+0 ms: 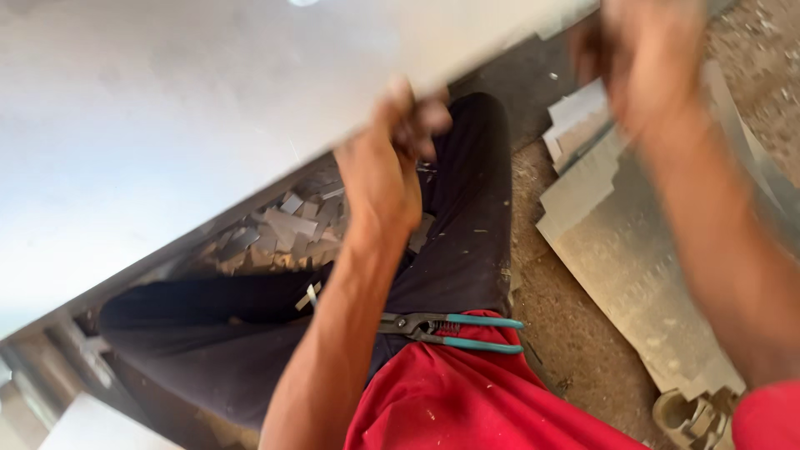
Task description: The person uses snips to cut through a large metal sheet, making multiple small serrated cuts along one edge and then trimming a long section.
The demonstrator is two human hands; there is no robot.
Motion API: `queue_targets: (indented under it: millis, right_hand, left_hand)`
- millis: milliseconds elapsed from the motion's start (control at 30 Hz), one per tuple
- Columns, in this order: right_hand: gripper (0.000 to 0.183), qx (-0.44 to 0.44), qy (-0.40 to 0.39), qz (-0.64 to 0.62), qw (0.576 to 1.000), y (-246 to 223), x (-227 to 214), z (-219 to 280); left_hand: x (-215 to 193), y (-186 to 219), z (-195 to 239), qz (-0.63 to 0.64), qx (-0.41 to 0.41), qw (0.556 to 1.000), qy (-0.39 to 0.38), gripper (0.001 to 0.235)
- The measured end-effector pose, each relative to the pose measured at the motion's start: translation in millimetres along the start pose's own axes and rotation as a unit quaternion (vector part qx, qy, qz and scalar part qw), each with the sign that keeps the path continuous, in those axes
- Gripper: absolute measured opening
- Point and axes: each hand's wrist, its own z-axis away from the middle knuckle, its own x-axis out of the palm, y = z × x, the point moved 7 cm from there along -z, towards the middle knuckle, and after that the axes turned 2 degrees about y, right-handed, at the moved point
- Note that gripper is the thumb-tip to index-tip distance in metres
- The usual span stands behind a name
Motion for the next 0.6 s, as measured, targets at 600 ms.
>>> queue_targets:
  millis: [600]
  right_hand:
    - [0.045, -0.244, -0.286, 0.47, 0.799, 88, 175, 162]
  left_hand:
    - [-88, -44, 84, -0.205, -0.134, 0.969, 0.027, 0.036]
